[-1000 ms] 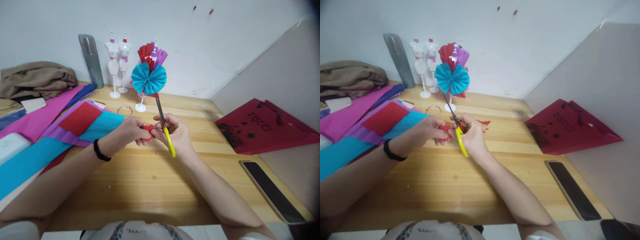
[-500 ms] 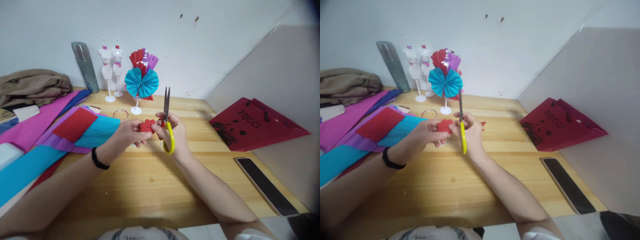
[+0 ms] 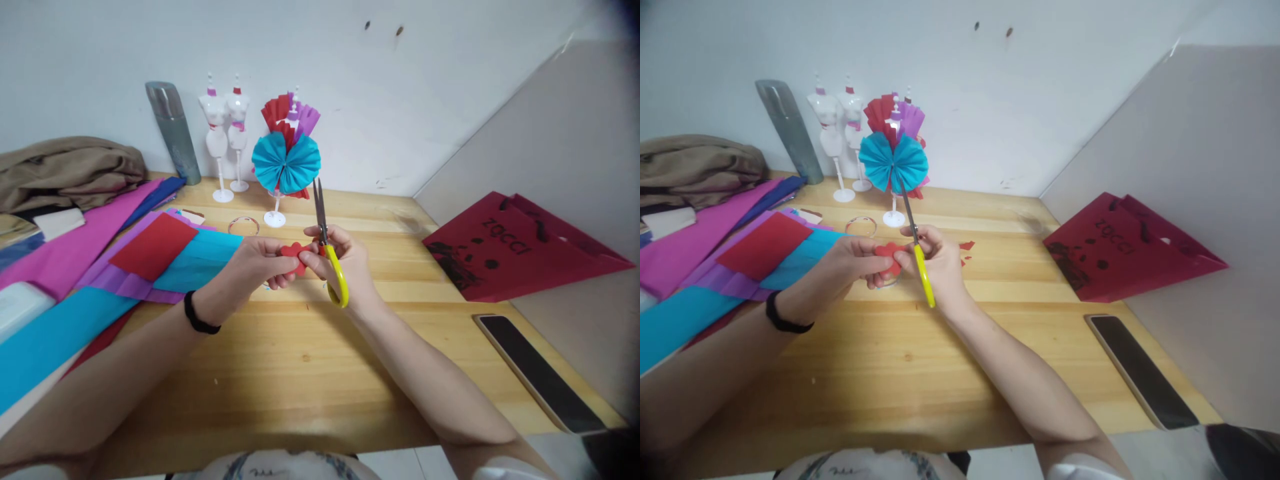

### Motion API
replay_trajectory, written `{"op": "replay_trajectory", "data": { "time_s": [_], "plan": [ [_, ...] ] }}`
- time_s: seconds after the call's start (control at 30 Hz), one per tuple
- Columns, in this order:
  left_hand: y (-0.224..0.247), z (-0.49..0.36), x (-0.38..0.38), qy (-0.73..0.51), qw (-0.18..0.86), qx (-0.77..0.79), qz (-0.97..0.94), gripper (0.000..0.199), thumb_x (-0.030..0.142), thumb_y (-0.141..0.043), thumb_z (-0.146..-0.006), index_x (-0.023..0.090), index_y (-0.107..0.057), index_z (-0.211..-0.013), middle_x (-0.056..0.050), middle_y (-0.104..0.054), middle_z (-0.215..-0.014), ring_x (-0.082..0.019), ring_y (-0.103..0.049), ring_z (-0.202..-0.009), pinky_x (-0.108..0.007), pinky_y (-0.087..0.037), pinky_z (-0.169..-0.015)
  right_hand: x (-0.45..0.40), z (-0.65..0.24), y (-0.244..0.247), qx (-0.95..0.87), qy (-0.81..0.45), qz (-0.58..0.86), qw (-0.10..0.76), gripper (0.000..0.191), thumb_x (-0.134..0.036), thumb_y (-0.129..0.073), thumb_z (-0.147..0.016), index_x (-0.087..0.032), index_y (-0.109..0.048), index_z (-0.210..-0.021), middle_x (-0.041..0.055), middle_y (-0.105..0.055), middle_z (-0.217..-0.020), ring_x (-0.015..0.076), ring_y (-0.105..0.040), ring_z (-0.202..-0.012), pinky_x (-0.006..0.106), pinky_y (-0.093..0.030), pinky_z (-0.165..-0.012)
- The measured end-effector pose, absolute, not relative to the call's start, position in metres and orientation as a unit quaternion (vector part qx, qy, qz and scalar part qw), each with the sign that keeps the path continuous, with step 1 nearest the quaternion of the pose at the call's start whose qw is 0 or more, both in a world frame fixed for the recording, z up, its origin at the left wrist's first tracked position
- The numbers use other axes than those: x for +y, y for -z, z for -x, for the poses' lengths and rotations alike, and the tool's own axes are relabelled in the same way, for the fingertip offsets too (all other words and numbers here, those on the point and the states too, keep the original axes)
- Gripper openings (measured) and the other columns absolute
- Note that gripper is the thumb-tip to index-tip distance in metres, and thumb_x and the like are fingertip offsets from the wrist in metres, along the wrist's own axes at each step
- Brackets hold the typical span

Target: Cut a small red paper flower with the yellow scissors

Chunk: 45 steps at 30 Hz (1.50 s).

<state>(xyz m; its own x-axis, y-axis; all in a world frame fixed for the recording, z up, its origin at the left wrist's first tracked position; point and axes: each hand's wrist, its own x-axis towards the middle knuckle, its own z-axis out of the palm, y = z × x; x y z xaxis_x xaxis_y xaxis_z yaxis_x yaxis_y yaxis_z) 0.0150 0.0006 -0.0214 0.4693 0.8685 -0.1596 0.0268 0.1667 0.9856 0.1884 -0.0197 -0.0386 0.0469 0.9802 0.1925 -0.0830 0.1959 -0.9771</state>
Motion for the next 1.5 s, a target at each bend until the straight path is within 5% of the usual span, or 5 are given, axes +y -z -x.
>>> {"op": "replay_trajectory", "data": {
  "time_s": [0.23, 0.7, 1.0, 1.2, 1.5],
  "plan": [
    [0.027, -0.018, -0.002, -0.385, 0.637, 0.383, -0.548, 0.027, 0.03, -0.086, -0.063, 0.017, -0.075, -0.084, 0.001, -0.067, -0.065, -0.01, -0.055, -0.055, -0.022, -0.044, -0.05, -0.02, -0.186, 0.044, -0.484, -0.452, 0.445, 0.603, 0.049, -0.041, -0.094, -0.06, -0.024, -0.065, -0.095, -0.0097, -0.052, -0.061, 0.0068, -0.038, -0.047, 0.024, -0.035, -0.044],
    [0.027, -0.021, -0.003, -0.396, 0.627, 0.42, -0.523, 0.014, 0.02, -0.077, -0.063, 0.016, -0.065, -0.059, 0.001, -0.062, -0.05, -0.008, -0.05, -0.045, -0.021, -0.04, -0.046, -0.02, -0.188, 0.043, -0.489, -0.491, 0.426, 0.582, 0.049, -0.035, -0.094, -0.06, -0.023, -0.063, -0.097, -0.0077, -0.061, -0.062, 0.0087, -0.049, -0.05, 0.024, -0.04, -0.05],
    [0.027, -0.022, 0.003, -0.429, 0.721, 0.367, -0.403, 0.057, 0.07, -0.07, -0.083, 0.014, -0.071, -0.075, -0.007, -0.069, -0.066, -0.016, -0.062, -0.051, -0.024, -0.046, -0.04, -0.02, -0.185, 0.041, -0.433, -0.465, 0.443, 0.632, 0.046, -0.031, -0.089, -0.059, -0.023, -0.062, -0.096, -0.0096, -0.061, -0.058, 0.0088, -0.051, -0.049, 0.025, -0.04, -0.051],
    [0.039, -0.027, -0.006, -0.441, 0.674, 0.335, -0.488, 0.033, 0.04, -0.092, -0.066, 0.014, -0.076, -0.079, -0.003, -0.07, -0.066, -0.012, -0.06, -0.056, -0.02, -0.046, -0.048, -0.022, -0.184, 0.046, -0.45, -0.461, 0.434, 0.63, 0.046, -0.035, -0.09, -0.063, -0.023, -0.062, -0.097, -0.0093, -0.059, -0.062, 0.0056, -0.04, -0.045, 0.024, -0.036, -0.047],
    [0.028, -0.024, -0.006, -0.46, 0.649, 0.384, -0.468, 0.02, 0.028, -0.083, -0.061, 0.014, -0.069, -0.06, -0.001, -0.064, -0.052, -0.008, -0.053, -0.046, -0.02, -0.041, -0.046, -0.023, -0.184, 0.044, -0.456, -0.472, 0.431, 0.619, 0.041, -0.039, -0.087, -0.068, -0.022, -0.063, -0.097, -0.0097, -0.056, -0.059, 0.0066, -0.044, -0.04, 0.022, -0.033, -0.04]
  ]
}}
